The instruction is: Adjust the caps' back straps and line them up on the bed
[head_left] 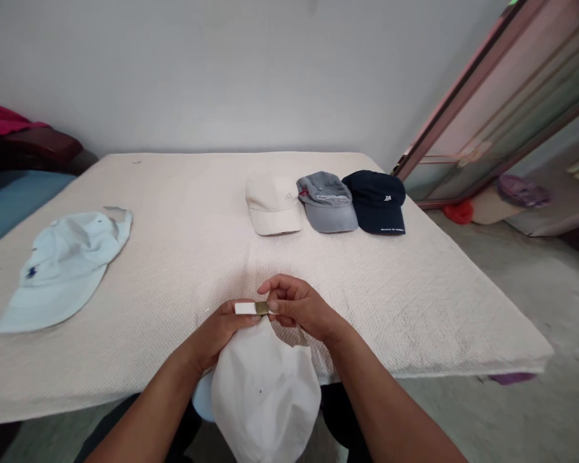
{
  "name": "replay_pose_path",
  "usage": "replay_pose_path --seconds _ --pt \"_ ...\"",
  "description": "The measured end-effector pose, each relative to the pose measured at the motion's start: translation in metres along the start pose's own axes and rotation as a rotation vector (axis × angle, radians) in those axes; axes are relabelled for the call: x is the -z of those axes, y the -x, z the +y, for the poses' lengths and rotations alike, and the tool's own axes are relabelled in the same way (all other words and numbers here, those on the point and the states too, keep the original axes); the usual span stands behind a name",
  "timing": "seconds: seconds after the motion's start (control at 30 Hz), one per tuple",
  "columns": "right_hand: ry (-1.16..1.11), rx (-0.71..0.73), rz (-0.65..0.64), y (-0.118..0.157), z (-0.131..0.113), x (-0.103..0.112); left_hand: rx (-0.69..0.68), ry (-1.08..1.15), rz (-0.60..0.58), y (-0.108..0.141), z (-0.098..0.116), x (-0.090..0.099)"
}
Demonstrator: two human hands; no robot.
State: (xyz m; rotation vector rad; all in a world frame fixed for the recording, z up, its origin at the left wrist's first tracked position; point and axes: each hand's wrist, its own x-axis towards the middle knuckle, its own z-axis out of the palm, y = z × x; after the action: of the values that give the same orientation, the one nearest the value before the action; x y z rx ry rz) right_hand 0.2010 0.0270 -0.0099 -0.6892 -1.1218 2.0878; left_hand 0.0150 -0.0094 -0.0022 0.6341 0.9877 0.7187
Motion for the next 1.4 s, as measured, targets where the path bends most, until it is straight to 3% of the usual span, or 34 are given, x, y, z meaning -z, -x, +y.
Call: replay_pose_path --seconds 0.2,0.4,0.57,0.7,0.93,1.2,1.4 --pt "0.040 -0.002 0.000 -0.002 -0.001 0.000 -0.057 -0.012 -0.165 0.002 0.001 -0.004" --pt "0.081 -0.004 0.006 0.000 -0.001 0.000 -0.049 0.093 -0.075 0.001 0.001 -0.003" --pt "0.109 -0.107 0.011 0.009 -0.004 0.003 -0.091 0.189 0.079 0.003 0.005 0.003" --pt "0.079 -0.161 0.043 0.012 -0.004 0.004 -0.083 0.152 0.061 0.003 0.006 0.004" --pt "0.009 -0.080 0.073 0.009 -0.004 0.001 0.008 0.055 0.059 0.004 0.009 -0.004" --pt "0.054 -0.105 0.109 0.005 -0.005 0.003 -0.067 -0.047 -0.121 0.003 0.003 0.004" --pt "0.100 -0.076 0.115 0.004 -0.003 0.001 -0.138 -0.112 0.116 0.000 0.000 -0.005"
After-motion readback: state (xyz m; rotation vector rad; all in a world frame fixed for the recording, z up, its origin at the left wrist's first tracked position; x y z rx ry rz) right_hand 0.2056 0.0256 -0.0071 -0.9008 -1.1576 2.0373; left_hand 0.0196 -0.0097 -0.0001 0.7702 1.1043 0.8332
